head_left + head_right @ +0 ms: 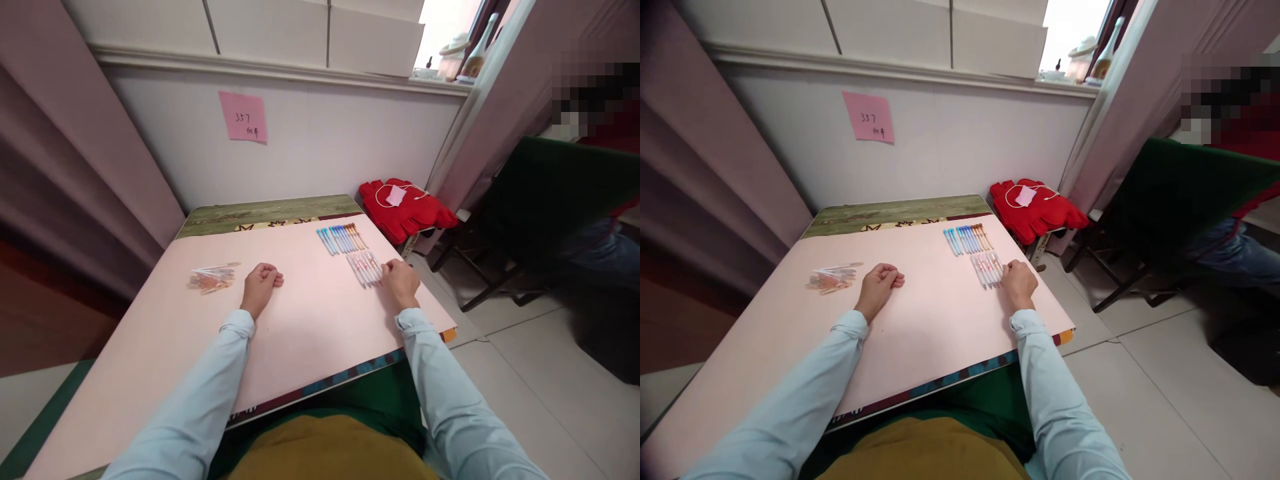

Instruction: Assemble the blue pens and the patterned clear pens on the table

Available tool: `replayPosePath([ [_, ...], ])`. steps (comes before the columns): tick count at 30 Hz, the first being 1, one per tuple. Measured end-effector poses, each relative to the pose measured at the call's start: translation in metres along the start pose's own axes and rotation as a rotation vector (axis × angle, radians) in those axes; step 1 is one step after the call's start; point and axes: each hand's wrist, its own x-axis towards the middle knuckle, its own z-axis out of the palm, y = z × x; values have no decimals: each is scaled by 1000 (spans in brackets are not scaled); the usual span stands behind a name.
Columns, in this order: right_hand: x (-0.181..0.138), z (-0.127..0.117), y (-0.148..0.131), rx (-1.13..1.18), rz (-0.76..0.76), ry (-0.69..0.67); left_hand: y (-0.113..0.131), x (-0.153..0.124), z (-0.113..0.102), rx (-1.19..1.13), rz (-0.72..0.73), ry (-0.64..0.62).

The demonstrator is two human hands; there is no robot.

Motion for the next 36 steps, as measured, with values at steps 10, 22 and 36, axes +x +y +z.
replayPosePath([
  [10,8,7,12,58,-32,-39,-8,0,-3,0,19,-20],
  [22,10,4,-79,251,-310,110,12,-33,-25,-127,-63,180],
  [36,-75,105,-312,425,-846,-440,9,-31,-212,111,-108,733],
])
